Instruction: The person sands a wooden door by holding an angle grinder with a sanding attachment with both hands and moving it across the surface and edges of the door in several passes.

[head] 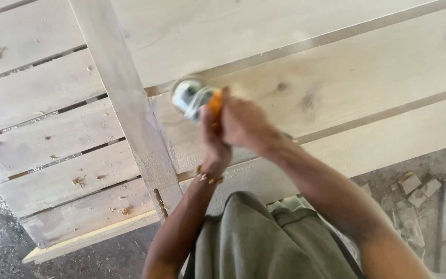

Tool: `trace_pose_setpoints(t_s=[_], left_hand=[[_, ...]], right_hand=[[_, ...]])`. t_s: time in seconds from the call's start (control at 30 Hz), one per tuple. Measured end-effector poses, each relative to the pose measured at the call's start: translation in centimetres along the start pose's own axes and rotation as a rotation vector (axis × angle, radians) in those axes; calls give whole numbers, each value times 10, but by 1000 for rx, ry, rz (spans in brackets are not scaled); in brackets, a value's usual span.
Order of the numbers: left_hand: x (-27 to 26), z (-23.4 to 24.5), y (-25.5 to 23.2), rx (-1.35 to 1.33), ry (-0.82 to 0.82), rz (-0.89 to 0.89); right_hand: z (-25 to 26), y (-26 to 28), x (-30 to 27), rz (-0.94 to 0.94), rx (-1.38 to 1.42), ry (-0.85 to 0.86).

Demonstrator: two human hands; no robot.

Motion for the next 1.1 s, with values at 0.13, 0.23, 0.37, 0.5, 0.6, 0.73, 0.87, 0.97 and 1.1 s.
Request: trace_pose_setpoints(t_s=[0.13, 0.23, 0.37, 0.5, 0.6, 0.73, 0.87, 0.97, 1.1], left_hand=[[24, -79, 44, 102, 117, 14], [26, -132, 73, 207, 175, 94], [35, -184, 101, 338, 246, 126], [52, -232, 128, 376, 327, 46], [55, -238, 137, 508, 459, 106], [27, -191, 99, 549, 439, 116], [-4, -107, 42, 346, 266, 82], [-21, -43, 3, 190, 125, -29], [-23, 37, -23, -20, -48, -92]], right_hand=[[61, -65, -20, -106, 35, -179], [94, -105, -41, -315, -48, -148], [128, -138, -64, -428, 81, -274], [158, -142, -91, -496, 125, -469], [150, -171, -93, -437, 195, -563], [115, -134, -87, -241, 209, -566], [64, -55, -74, -391, 80, -453], [22, -12, -46, -374, -68, -299], [-32, 64, -14, -213, -236, -121]])
Point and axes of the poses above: each hand's wrist, its own x-axis towards the middle knuckle, its own z-axis out of the back of the hand, y = z × x, the point moved 5 cm from there along x, towards the middle knuckle, and after that the axes turned 11 degrees about x, right-handed, at the moved point
